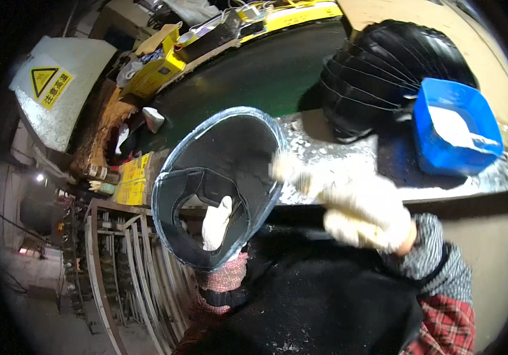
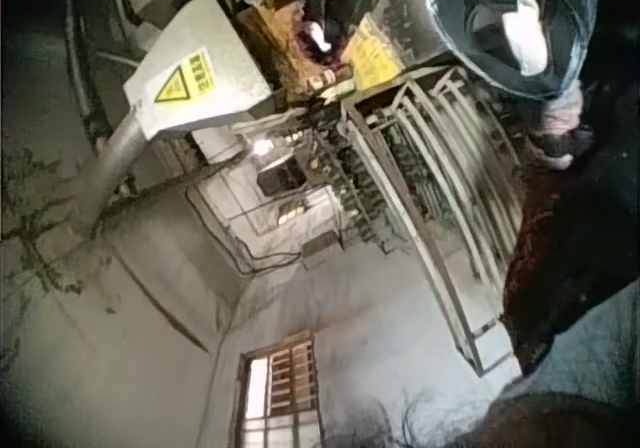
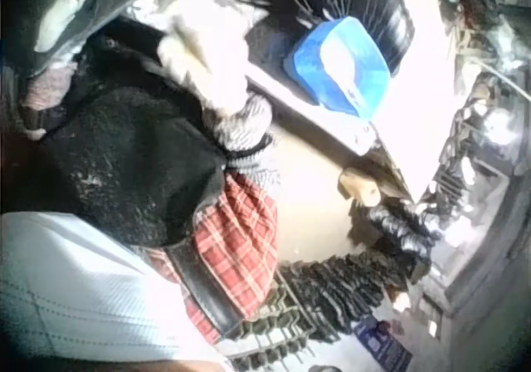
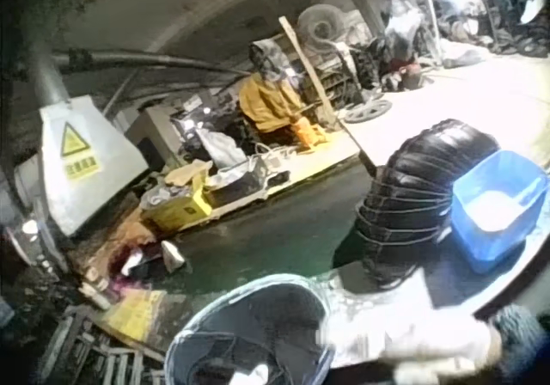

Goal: Apply glue to the edges and surfaces of shoe components using a brush.

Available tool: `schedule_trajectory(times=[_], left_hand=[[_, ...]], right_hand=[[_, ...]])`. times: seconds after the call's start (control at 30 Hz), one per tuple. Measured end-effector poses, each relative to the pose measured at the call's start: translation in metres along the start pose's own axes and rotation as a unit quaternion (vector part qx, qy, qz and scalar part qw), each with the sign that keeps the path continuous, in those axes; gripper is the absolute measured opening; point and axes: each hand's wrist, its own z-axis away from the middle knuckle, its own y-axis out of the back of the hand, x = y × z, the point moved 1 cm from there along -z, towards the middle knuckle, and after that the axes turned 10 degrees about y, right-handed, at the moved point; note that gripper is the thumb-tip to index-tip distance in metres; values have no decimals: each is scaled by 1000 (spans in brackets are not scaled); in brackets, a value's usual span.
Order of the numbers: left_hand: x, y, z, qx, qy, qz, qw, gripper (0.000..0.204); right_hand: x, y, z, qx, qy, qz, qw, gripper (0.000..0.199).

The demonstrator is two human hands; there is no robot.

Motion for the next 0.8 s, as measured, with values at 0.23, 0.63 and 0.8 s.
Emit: schedule_trajectory(times=[0.23,0.63,0.8], left_hand=[[26,36,-38,79,44,-123,988,27],[157,77,-173,-17,-12,211,977,35],[77,170,-15,-65,108,-71,989,46]], right_hand=[[21,-10,-2,2,-4,-20,1000,33],[48,0,31,64,-189,112,973,39],[49,-9,44,92,-270,-14,958,43]])
